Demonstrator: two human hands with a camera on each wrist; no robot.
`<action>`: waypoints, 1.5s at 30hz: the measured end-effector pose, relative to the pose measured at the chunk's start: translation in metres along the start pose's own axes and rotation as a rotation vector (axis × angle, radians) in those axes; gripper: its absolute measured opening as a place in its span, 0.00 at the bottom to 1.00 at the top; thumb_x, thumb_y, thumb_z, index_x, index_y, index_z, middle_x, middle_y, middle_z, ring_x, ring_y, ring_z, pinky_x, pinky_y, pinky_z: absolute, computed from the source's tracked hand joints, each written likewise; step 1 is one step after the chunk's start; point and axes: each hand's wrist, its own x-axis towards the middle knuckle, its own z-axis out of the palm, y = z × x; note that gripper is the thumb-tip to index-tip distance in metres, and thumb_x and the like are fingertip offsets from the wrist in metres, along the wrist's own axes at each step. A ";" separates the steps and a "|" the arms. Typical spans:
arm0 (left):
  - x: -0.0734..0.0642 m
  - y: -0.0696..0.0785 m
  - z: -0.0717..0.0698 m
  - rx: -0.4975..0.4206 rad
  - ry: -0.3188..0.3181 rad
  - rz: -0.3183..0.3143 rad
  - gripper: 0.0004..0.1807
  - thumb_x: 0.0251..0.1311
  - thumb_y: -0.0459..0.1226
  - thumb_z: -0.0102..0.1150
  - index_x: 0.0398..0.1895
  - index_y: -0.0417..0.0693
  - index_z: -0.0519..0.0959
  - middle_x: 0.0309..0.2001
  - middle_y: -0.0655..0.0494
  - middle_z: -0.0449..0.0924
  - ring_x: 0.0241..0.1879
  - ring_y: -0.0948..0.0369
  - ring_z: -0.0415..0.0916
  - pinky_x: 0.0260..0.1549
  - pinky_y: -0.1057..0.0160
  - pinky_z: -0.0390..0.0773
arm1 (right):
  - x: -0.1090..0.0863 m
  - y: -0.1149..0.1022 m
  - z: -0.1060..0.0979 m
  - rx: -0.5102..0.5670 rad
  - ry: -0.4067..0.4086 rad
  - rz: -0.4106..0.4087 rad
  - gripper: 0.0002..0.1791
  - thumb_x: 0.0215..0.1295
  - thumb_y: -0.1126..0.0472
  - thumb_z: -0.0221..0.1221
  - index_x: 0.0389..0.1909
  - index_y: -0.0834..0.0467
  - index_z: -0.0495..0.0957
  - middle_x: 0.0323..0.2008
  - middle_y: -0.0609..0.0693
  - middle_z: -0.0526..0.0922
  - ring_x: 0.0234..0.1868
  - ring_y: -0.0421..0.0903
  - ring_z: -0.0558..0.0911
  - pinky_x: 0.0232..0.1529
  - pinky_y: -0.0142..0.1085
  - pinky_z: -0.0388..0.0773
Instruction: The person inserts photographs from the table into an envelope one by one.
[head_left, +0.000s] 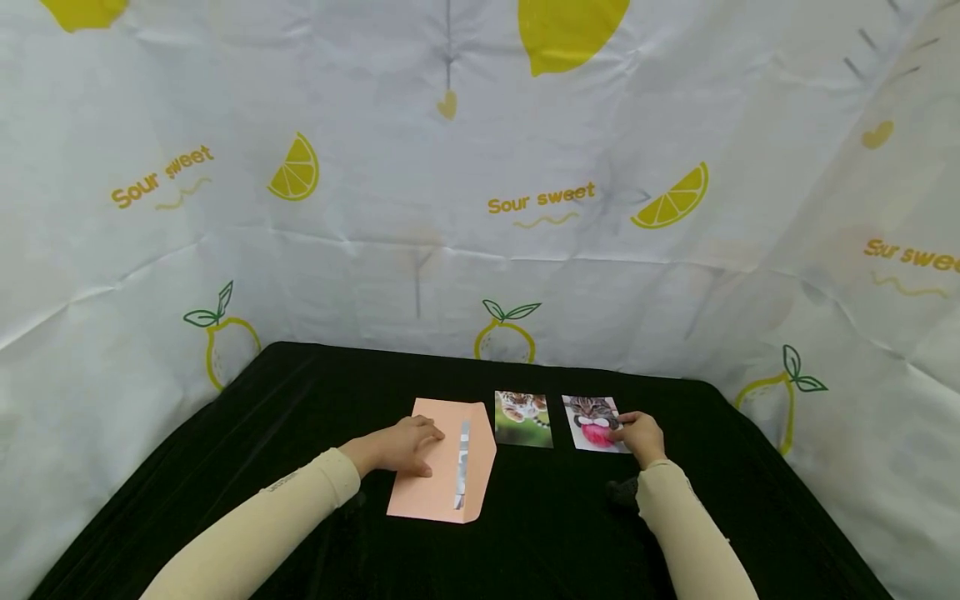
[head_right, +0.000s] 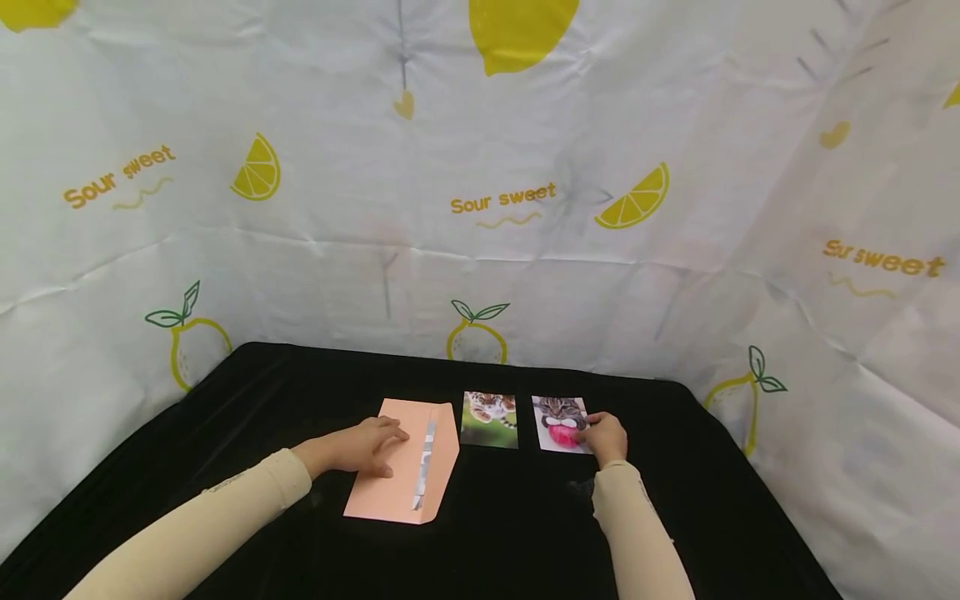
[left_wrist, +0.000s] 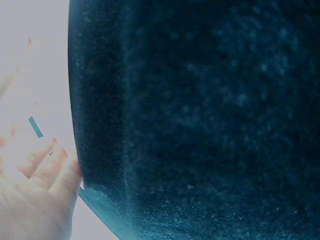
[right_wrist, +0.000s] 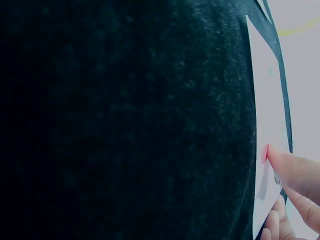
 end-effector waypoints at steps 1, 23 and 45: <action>0.000 0.000 0.000 0.003 0.000 0.001 0.31 0.56 0.47 0.68 0.64 0.53 0.72 0.72 0.46 0.57 0.72 0.46 0.52 0.66 0.45 0.63 | -0.001 -0.001 0.000 -0.005 0.003 0.005 0.24 0.59 0.67 0.64 0.55 0.71 0.72 0.58 0.71 0.69 0.47 0.61 0.71 0.52 0.53 0.72; 0.000 0.001 -0.002 0.009 -0.004 0.006 0.32 0.55 0.46 0.69 0.63 0.53 0.72 0.72 0.46 0.58 0.72 0.46 0.53 0.65 0.45 0.65 | -0.011 -0.001 -0.029 0.306 -0.148 0.012 0.24 0.65 0.67 0.59 0.61 0.69 0.69 0.62 0.69 0.67 0.47 0.51 0.78 0.54 0.48 0.78; 0.001 0.001 -0.002 0.023 -0.001 0.010 0.32 0.55 0.47 0.69 0.63 0.53 0.72 0.71 0.46 0.60 0.71 0.47 0.55 0.65 0.46 0.65 | -0.082 -0.064 0.007 0.510 -0.251 -0.331 0.25 0.61 0.68 0.63 0.58 0.65 0.67 0.46 0.54 0.78 0.33 0.38 0.83 0.35 0.33 0.83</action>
